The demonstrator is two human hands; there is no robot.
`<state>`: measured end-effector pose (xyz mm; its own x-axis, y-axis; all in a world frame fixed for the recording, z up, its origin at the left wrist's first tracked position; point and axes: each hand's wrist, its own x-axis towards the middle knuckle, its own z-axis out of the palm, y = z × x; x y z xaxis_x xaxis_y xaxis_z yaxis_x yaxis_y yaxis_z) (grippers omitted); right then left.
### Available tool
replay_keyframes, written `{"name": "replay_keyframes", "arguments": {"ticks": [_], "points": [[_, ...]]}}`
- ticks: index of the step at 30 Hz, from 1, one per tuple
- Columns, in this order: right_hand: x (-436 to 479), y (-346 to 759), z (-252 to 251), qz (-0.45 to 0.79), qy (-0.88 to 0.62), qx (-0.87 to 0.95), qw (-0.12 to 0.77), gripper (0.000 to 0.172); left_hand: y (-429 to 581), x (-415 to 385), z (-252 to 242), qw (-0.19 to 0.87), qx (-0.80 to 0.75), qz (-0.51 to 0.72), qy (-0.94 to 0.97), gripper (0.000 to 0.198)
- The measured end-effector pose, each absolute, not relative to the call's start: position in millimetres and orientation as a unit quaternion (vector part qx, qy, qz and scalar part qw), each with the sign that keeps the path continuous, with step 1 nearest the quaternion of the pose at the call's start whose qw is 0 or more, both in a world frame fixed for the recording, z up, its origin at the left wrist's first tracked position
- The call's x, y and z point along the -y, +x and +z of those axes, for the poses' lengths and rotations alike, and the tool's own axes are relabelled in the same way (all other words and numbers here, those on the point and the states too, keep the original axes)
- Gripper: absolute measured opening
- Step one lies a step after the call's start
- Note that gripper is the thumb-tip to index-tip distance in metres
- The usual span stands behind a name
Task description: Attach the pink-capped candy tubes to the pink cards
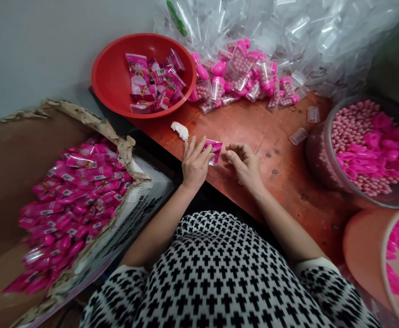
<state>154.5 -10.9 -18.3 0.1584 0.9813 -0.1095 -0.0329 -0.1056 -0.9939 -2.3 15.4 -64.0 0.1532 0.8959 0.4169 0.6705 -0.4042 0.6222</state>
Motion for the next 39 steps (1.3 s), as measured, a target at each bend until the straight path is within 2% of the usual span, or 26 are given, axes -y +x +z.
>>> {"name": "replay_keyframes", "arguments": {"ticks": [3,5,7,8,11,13,18,20,22,24,27,30,33,36,39], "points": [[-1,145,-22,0.512,-0.528,0.405,0.543,0.045,2,-8,-51,0.197,-0.506,0.436,0.717,0.027],[-7,144,-19,0.542,-0.505,0.382,0.552,0.045,4,-3,-37,0.272,-0.499,0.469,0.676,0.03],[-13,148,-13,0.565,-0.488,0.377,0.548,0.046,5,0,-25,0.378,-0.523,0.495,0.583,0.05],[-15,151,-10,0.574,-0.485,0.383,0.538,0.047,6,1,-20,0.447,-0.529,0.505,0.515,0.053],[-17,159,-1,0.573,-0.499,0.421,0.495,0.046,11,0,-12,0.652,-0.483,0.46,0.36,0.039],[-14,161,1,0.551,-0.519,0.44,0.483,0.044,16,-2,-9,0.717,-0.459,0.436,0.292,0.032],[-20,175,-6,0.497,-0.546,0.473,0.481,0.04,20,-5,-6,0.711,-0.483,0.455,0.234,0.031],[-40,198,-6,0.421,-0.581,0.483,0.501,0.035,18,-6,-5,0.689,-0.503,0.472,0.225,0.032],[-70,233,-4,0.29,-0.637,0.499,0.511,0.029,16,-7,-3,0.677,-0.517,0.478,0.213,0.034],[-106,270,0,0.141,-0.722,0.489,0.469,0.029,16,-7,-2,0.68,-0.527,0.47,0.196,0.035],[-153,308,6,0.03,-0.816,0.47,0.334,0.032,16,-7,0,0.69,-0.535,0.461,0.162,0.035],[-181,319,9,0.028,-0.859,0.464,0.214,0.036,14,-10,2,0.689,-0.527,0.479,0.135,0.033],[-191,318,11,0.049,-0.867,0.472,0.151,0.034,9,-13,3,0.684,-0.509,0.508,0.124,0.031],[-187,321,13,0.035,-0.869,0.467,0.16,0.028,6,-16,4,0.687,-0.499,0.514,0.119,0.027],[-165,320,16,0.011,-0.842,0.48,0.245,0.024,7,-20,4,0.696,-0.496,0.513,0.083,0.017]]}}
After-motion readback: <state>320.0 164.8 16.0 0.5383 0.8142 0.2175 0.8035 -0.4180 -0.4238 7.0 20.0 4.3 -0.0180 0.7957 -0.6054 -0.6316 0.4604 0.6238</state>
